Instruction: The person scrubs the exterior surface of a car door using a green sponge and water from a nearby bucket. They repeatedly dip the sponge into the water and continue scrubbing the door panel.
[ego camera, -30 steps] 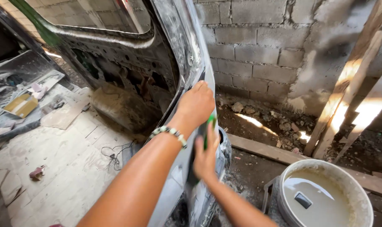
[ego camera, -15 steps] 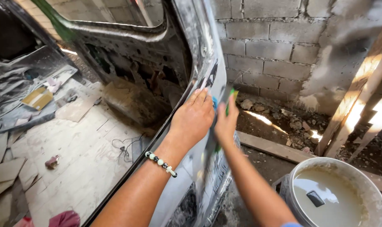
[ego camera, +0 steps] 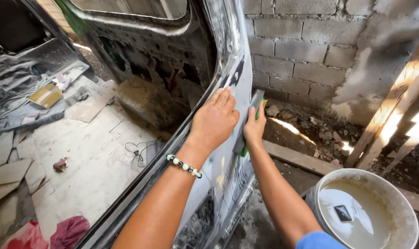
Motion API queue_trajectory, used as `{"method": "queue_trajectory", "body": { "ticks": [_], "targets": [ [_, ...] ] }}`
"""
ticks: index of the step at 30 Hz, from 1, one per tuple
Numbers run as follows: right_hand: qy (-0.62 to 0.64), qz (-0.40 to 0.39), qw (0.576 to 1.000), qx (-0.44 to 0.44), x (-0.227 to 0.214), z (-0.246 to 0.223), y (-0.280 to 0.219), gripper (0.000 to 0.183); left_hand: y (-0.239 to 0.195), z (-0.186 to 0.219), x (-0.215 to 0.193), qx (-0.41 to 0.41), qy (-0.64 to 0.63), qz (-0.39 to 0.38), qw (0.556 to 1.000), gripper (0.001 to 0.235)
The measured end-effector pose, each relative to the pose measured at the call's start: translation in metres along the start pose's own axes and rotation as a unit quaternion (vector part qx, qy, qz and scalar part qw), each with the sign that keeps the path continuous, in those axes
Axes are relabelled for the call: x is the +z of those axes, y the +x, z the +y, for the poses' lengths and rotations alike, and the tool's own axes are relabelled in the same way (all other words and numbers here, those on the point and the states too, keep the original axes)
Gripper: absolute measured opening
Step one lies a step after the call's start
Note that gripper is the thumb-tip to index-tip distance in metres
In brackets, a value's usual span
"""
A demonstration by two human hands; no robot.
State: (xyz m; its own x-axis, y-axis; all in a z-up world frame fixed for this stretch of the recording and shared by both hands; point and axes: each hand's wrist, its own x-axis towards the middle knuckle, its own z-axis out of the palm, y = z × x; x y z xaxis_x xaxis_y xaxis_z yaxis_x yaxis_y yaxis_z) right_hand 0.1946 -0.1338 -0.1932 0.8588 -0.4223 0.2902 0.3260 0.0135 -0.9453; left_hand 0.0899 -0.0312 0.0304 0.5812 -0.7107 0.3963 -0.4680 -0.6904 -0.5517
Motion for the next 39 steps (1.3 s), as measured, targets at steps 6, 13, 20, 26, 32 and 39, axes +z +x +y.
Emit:
{"method": "queue_trajectory", "body": {
  "ticks": [6,13,20,26,32,39],
  "targets": [
    [-0.002,-0.064,0.980,-0.187,-0.011,-0.077,-0.150,0.063,0.004,-0.001,0.003,0.020,-0.016,0.044,0.999,0.019],
    [-0.016,-0.006,0.999,-0.045,0.004,-0.048,-0.014,0.061,0.017,-0.004,0.022,0.000,0.025,0.072,0.997,0.018],
    [-0.021,-0.060,0.993,-0.099,-0.007,-0.066,-0.148,0.064,0.104,-0.020,0.078,-0.019,0.013,0.057,0.998,0.019],
    [-0.004,-0.031,1.000,-0.002,0.002,-0.028,0.015,0.061,0.054,-0.007,0.062,0.026,0.038,0.035,0.998,0.023],
    [-0.027,-0.072,0.997,-0.029,-0.012,-0.079,-0.159,0.066,0.016,-0.002,0.029,0.069,0.063,0.014,0.996,0.032],
    [-0.034,-0.070,0.993,-0.085,-0.006,-0.056,-0.104,0.069,0.146,-0.011,0.112,-0.023,0.095,-0.034,0.995,0.025]
  ]
}}
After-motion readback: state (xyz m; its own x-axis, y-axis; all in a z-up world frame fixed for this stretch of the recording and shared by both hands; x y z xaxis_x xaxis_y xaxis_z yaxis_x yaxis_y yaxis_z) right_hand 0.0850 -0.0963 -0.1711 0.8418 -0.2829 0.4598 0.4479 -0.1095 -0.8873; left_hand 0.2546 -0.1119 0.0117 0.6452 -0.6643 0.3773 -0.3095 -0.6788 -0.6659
